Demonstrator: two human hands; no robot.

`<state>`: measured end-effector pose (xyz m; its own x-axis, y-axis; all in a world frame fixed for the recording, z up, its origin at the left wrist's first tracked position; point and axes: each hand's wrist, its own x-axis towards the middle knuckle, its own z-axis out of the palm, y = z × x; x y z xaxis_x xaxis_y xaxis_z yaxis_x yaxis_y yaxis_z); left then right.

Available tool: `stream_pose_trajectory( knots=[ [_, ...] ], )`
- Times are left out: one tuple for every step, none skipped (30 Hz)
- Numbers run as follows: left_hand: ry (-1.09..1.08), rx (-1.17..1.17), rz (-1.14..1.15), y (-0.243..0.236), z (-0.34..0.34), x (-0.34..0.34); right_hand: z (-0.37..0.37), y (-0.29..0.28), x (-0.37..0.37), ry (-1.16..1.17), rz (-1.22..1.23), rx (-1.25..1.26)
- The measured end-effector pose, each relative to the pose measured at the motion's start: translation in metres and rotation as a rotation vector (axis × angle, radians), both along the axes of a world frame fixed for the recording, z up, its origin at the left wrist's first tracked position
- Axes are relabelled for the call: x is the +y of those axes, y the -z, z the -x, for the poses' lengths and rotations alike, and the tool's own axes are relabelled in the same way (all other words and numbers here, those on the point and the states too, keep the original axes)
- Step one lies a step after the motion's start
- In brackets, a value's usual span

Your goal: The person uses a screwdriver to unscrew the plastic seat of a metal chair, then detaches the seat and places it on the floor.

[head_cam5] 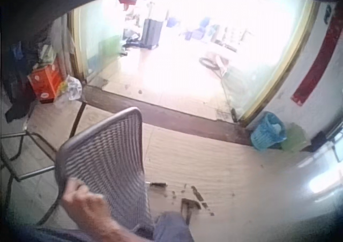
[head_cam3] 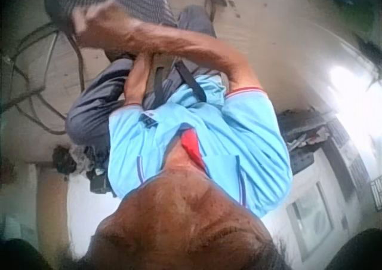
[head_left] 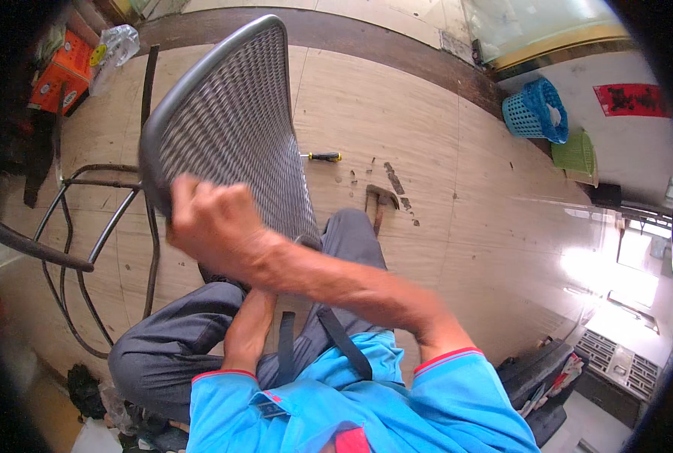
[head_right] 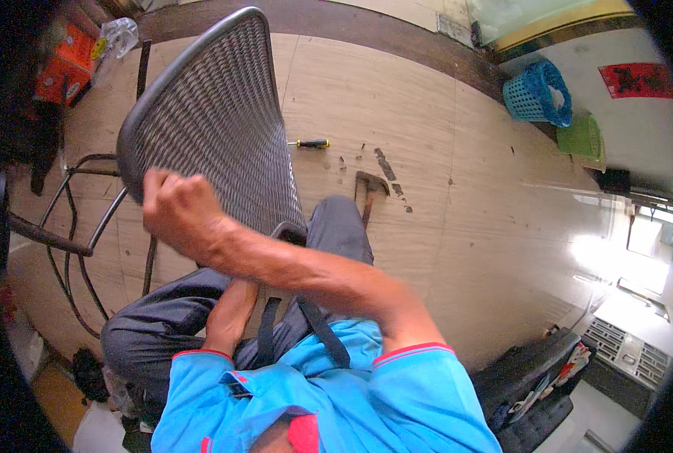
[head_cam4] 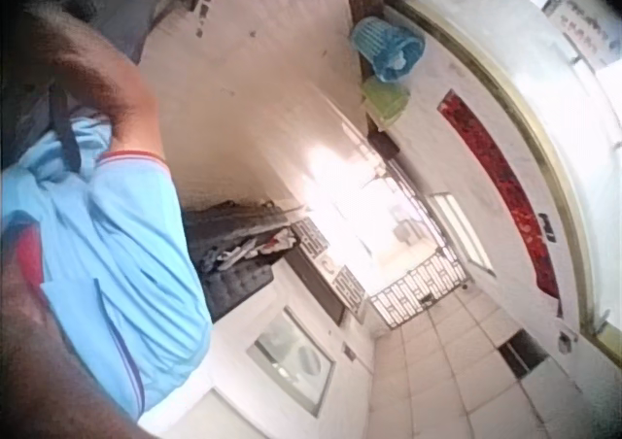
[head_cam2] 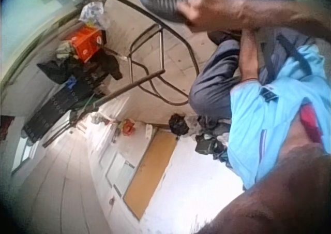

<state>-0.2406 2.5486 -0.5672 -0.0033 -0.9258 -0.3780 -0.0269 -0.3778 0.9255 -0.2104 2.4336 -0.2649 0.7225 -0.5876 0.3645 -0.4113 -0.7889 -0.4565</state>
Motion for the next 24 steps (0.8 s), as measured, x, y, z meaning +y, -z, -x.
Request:
stream_pose_trajectory(
  knots=[
    [-0.014,-0.012,0.025,-0.002,0.003,-0.014,0.016,-0.011,-0.017,0.085,0.032,-0.070],
    [-0.051,-0.068,0.076,-0.003,0.007,-0.033,0.035,-0.023,-0.035,0.169,0.049,-0.096],
    [-0.108,-0.162,0.134,-0.008,0.007,-0.046,0.059,-0.039,-0.054,0.228,0.061,-0.090],
    [-0.192,-0.321,0.217,-0.017,0.005,-0.052,0.083,-0.055,-0.074,0.269,0.122,-0.121],
    [-0.289,-0.526,0.325,-0.027,0.001,-0.057,0.103,-0.071,-0.097,0.337,0.103,-0.203],
    [-0.409,-0.763,0.404,-0.040,-0.006,-0.060,0.121,-0.088,-0.115,0.376,0.156,-0.334],
    [-0.549,-0.991,0.447,-0.053,-0.013,-0.063,0.139,-0.103,-0.126,0.361,-0.062,-0.425],
    [-0.664,-1.099,0.474,-0.066,-0.025,-0.067,0.154,-0.113,-0.133,0.322,-0.257,-0.519],
    [-0.762,-1.057,0.505,-0.080,-0.041,-0.070,0.166,-0.118,-0.134,0.366,-0.389,-0.566],
    [-0.860,-1.012,0.541,-0.094,-0.056,-0.073,0.175,-0.121,-0.135,0.344,-0.499,-0.632],
    [-0.934,-0.808,0.577,-0.106,-0.075,-0.077,0.179,-0.120,-0.137,0.408,-0.595,-0.667],
    [-1.008,-0.563,0.531,-0.117,-0.090,-0.080,0.180,-0.114,-0.138,0.475,-0.692,-0.704],
    [-0.977,-0.798,0.472,-0.129,-0.106,-0.083,0.184,-0.109,-0.139,0.452,-0.673,-0.725],
    [-1.009,-0.729,0.556,-0.141,-0.118,-0.084,0.189,-0.102,-0.140,0.510,-0.677,-0.721],
    [-1.068,-0.665,0.496,-0.152,-0.128,-0.085,0.193,-0.094,-0.143,0.465,-0.763,-0.809],
    [-1.123,-0.617,0.514,-0.163,-0.133,-0.087,0.198,-0.086,-0.146,0.440,-0.786,-0.798],
    [-1.155,-0.469,0.329,-0.175,-0.142,-0.087,0.204,-0.077,-0.147,0.434,-0.809,-0.783],
    [-1.233,-0.269,0.096,-0.186,-0.145,-0.087,0.208,-0.068,-0.146,0.407,-0.819,-0.777],
    [-1.237,-0.121,0.097,-0.196,-0.143,-0.083,0.211,-0.058,-0.145,0.399,-0.826,-0.744],
    [-1.242,0.038,0.058,-0.204,-0.143,-0.078,0.212,-0.050,-0.143,0.398,-0.860,-0.687],
    [-1.168,0.101,0.191,-0.212,-0.142,-0.069,0.214,-0.042,-0.139,0.395,-0.883,-0.632],
    [-1.100,0.141,0.236,-0.218,-0.140,-0.059,0.215,-0.036,-0.136,0.437,-0.912,-0.558],
    [-1.121,0.194,0.126,-0.222,-0.138,-0.049,0.215,-0.032,-0.133,0.455,-0.967,-0.510],
    [-1.140,0.192,-0.034,-0.226,-0.138,-0.042,0.214,-0.031,-0.130,0.431,-0.977,-0.566]
  ],
)
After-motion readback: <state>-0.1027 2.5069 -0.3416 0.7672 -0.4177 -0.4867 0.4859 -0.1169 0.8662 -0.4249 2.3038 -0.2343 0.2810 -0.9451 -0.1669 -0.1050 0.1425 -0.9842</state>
